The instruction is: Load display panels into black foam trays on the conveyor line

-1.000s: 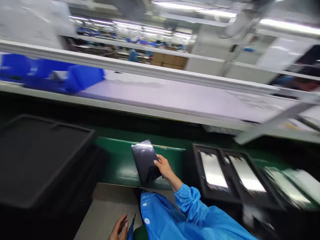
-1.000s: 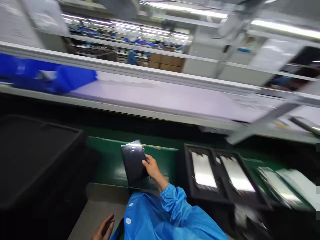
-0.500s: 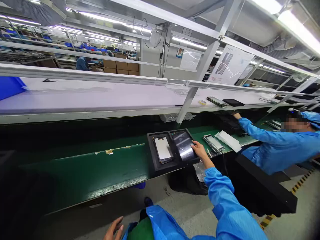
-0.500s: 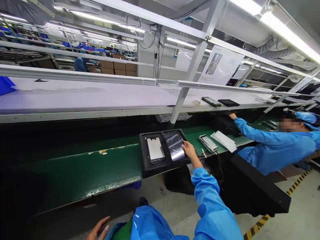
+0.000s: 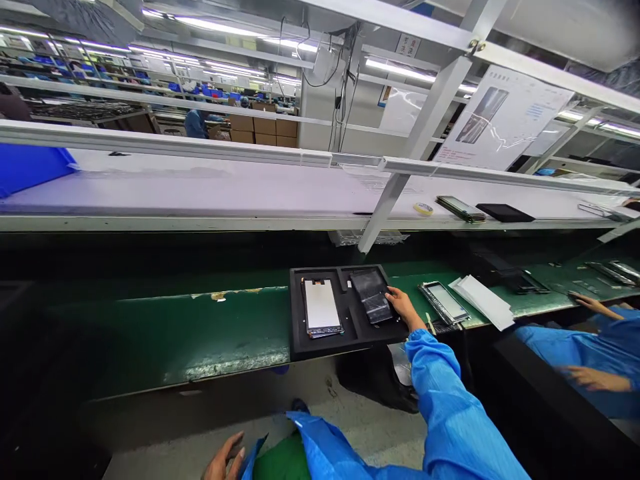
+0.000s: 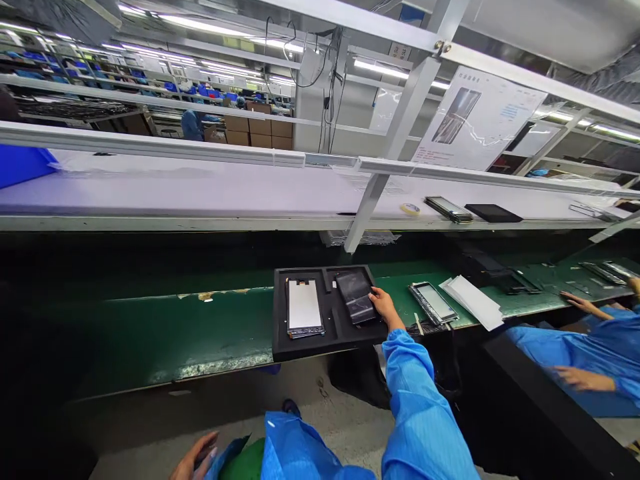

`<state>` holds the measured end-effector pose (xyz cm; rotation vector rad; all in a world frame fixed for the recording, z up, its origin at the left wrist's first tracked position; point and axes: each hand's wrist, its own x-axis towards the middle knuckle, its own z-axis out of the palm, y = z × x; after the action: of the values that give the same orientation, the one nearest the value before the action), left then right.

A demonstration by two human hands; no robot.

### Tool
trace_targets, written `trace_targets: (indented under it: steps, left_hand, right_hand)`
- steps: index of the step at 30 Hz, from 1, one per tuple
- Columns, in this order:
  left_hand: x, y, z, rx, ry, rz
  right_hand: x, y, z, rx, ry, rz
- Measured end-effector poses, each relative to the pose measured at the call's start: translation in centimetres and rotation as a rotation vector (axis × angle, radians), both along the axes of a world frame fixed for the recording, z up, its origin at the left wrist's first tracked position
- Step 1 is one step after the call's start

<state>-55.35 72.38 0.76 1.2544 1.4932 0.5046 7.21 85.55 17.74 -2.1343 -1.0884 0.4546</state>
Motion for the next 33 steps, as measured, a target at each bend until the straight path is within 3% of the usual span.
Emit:
trace_targets:
  steps: [3,6,10,13,17,24,28,33]
  left_hand:
    - [1.2,-0.1,-1.0,-0.019,0.005,-0.026]
    - [2.1,-0.2,-2.6,0.011,0.011,-0.079]
    - [3.6,0.1,-4.4,0.066,0.005,-0.151]
    - [4.9,0.2,-4.6,0.141,0.021,-0.161]
    - [5.6,-0.3,-4.3,0.210,0.041,-0.119]
    - [4.1,-0.5,-3.7,0.181,0.030,-0.095]
    - [3.3,-0.5,-1.8,0.180,0.057,-0.085]
    - [1.6,-0.2,1.0,0.167,0.091,-0.077]
  right_hand:
    - [-0.3,-0.4,0.4,-0.151,-0.303,-0.024]
    - [-1.8,-1.2,0.6,-0.161,-0.558,-0.039]
    - [-5.3,-1.0,-0.3,-0.295,-0.574,0.075]
    - [-7.4,-0.3,-1.2,-0.450,-0.542,0.093]
    - [-8.0,-0.1,-1.5,-0.463,-0.511,0.076]
    - [-7.8,0.0,-0.5,-0.430,-0.498,0.032]
    - [-7.5,0.4,-0.9,-0.359,-0.509,0.023]
    - [-5.0,1.6,-3.0,-0.171,-0.491,0.006]
